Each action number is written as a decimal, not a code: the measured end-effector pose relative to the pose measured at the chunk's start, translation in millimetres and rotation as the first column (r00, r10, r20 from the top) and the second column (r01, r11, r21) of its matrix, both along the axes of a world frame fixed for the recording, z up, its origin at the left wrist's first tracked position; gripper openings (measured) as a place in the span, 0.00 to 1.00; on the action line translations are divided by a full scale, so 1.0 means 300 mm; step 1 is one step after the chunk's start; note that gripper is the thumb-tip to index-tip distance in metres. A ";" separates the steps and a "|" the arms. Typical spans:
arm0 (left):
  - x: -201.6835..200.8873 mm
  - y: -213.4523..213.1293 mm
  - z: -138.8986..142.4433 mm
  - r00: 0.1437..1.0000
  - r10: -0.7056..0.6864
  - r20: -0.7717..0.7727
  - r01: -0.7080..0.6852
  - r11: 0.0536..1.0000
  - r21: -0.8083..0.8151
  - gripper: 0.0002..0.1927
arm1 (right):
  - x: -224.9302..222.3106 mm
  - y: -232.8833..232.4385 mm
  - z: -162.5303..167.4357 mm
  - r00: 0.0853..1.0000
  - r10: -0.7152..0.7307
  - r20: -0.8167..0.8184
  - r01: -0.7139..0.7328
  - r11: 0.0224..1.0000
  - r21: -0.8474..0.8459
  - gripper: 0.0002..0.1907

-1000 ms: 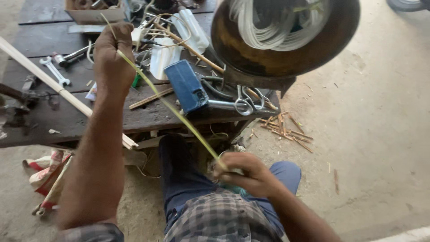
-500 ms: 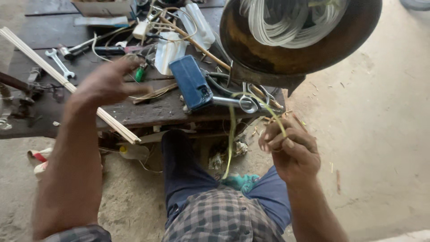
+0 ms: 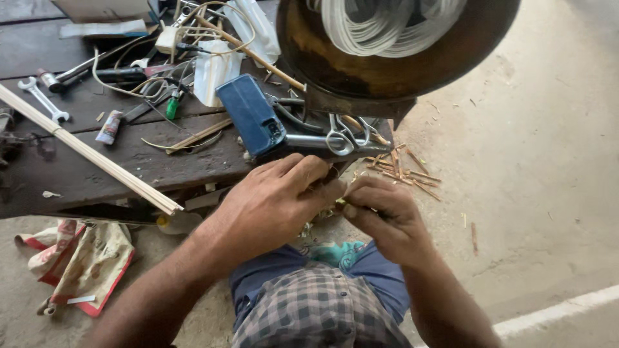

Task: The person sits on the ground in front of a metal drum holding a coil of wire and ties the coil with a thin yellow strip, threading and tightening the strip around the wire bundle by hand. They use scissors to trim the strip and continue securing ties around the coil inside the drum.

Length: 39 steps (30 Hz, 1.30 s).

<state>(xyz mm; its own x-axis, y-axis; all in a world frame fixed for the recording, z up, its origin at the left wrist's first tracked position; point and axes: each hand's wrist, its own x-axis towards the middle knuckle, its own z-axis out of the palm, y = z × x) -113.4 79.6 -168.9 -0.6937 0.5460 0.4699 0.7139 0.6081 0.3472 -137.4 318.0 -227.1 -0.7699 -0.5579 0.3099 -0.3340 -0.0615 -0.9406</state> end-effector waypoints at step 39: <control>0.073 0.068 -0.160 0.820 -0.401 0.408 -0.124 0.571 0.811 0.10 | 0.117 -0.050 -0.049 0.765 -0.384 -0.517 0.399 0.913 -0.088 0.10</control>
